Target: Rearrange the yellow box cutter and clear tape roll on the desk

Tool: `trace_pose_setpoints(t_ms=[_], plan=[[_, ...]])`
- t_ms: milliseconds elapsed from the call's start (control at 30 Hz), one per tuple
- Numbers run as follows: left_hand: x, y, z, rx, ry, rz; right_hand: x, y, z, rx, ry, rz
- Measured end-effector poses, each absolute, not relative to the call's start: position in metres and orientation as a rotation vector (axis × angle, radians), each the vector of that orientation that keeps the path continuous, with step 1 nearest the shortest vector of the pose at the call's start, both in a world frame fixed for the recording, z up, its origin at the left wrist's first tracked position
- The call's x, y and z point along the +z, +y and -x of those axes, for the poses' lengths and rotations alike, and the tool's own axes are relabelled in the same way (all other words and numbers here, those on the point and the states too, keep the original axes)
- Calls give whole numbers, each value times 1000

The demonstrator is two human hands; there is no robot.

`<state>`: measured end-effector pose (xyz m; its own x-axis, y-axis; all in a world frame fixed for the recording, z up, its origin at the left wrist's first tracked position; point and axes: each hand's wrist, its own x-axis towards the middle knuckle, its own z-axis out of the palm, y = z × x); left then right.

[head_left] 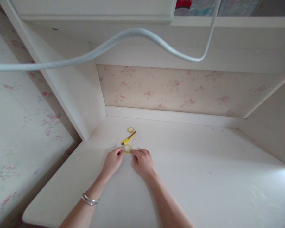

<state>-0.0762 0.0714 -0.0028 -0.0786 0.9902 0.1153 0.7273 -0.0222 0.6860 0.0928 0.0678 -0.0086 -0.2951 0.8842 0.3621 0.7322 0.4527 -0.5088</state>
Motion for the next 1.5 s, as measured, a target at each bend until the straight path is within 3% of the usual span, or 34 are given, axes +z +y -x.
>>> trace_pose_setpoints(t_ms=[433,1500], plan=[[0,70,70,558,2009,-2083,-10,67,-91,330,-2107,1316],[-3,84,73,506,2110,-2126,-13,72,-91,316,-2050,1397]])
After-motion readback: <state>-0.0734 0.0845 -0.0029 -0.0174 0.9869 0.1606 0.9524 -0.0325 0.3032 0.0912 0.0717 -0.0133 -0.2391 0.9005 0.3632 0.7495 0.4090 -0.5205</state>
